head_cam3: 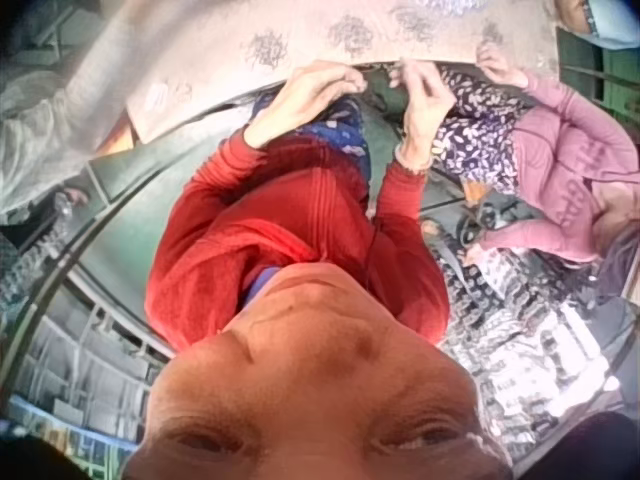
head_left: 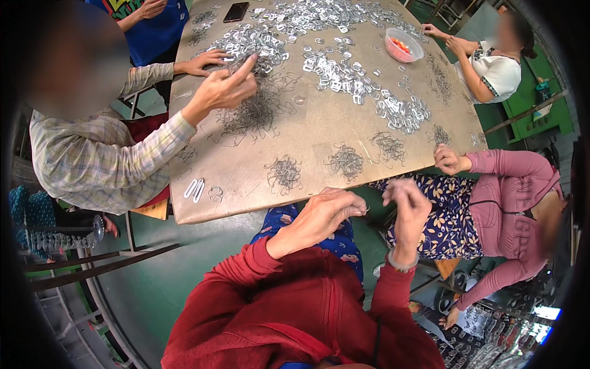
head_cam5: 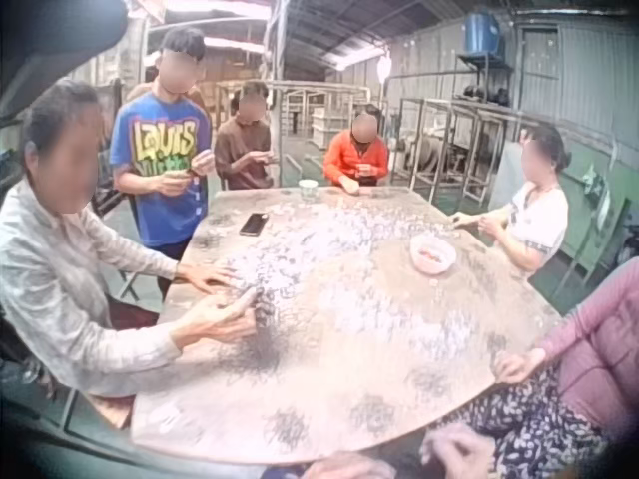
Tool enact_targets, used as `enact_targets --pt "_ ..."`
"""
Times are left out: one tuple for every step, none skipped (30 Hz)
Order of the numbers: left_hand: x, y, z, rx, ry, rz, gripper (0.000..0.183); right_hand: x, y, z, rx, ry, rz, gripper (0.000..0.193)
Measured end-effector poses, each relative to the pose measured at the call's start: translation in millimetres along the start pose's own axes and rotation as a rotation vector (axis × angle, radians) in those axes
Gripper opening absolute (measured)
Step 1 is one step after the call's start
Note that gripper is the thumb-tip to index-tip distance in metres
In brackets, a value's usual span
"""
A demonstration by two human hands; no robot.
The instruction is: The person joins metal rings and decorative metal pieces by hand to form chains, then hangs the chains onto a larger frame alongside other people.
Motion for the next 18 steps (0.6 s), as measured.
enact_targets --pt "2.0 0.9 1.9 0.001 0.003 0.003 0.009 -4.5 -19.0 -0.5 -0.026 0.053 -0.064 0.015" --pt "4.5 3.1 3.8 0.001 0.004 0.006 0.009 -10.3 -40.5 -3.2 -0.051 0.106 -0.127 0.017" --pt "5.3 4.8 5.7 0.013 -0.007 0.052 0.009 -20.9 -64.7 -8.4 -0.036 0.087 -0.121 0.019" --pt "4.7 6.0 5.7 0.002 0.001 0.054 0.008 -36.3 -91.0 -13.3 -0.025 0.069 -0.110 0.020" --pt "5.6 7.5 4.9 -0.008 0.006 0.055 0.008 -60.3 -118.4 -18.9 -0.007 0.065 -0.123 0.022" --pt "4.4 8.1 3.5 -0.014 0.015 0.051 0.007 -85.8 -145.2 -21.8 0.004 0.066 -0.134 0.024" --pt "4.3 9.1 1.1 -0.014 0.043 0.067 0.008 -115.3 -170.3 -21.2 -0.004 0.112 -0.197 0.025" --pt "5.8 12.0 -0.3 -0.014 0.068 0.107 0.009 -141.2 -191.9 -24.1 -0.003 0.150 -0.260 0.027" --pt "7.9 14.8 -0.7 -0.017 0.078 0.110 0.009 -153.4 -209.2 -29.5 -0.005 0.338 -0.235 0.026" --pt "9.5 17.7 -0.5 -0.021 0.084 0.118 0.009 -161.8 -223.2 -36.8 -0.005 0.522 -0.212 0.026" --pt "10.3 20.4 -0.4 -0.026 0.082 0.134 0.009 -173.1 -231.0 -41.6 -0.005 0.708 -0.188 0.026" --pt "9.8 21.1 -0.6 -0.018 0.089 0.159 0.009 -181.8 -233.4 -43.9 -0.056 0.820 -0.072 0.025" --pt "10.8 22.4 -1.0 -0.021 0.090 0.157 0.009 -185.4 -232.8 -48.5 -0.104 0.930 0.048 0.024" --pt "12.3 22.2 -1.7 -0.019 0.095 0.153 0.009 -187.8 -232.0 -48.5 -0.156 1.040 0.168 0.023" --pt "12.5 20.1 -1.3 -0.015 0.086 0.134 0.009 -192.4 -231.8 -42.3 -0.146 1.027 0.185 0.019" --pt "12.4 20.7 0.2 -0.017 0.079 0.121 0.009 -189.6 -228.9 -41.8 -0.117 0.884 0.073 0.019" --pt "12.3 20.7 0.6 -0.015 0.074 0.107 0.009 -186.9 -225.2 -40.5 -0.092 0.743 -0.039 0.020" --pt "12.5 19.7 0.4 -0.014 0.068 0.085 0.009 -183.9 -219.7 -37.1 -0.071 0.601 -0.149 0.020"
Point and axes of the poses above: each hand's wrist, its own y-axis away from the middle knuckle, its own z-axis out of the back of the hand, x = y × z, the point moved 3 cm from there along -y, towards the middle knuckle, and after that the axes turned 4 degrees about y, right-handed, at the moved point
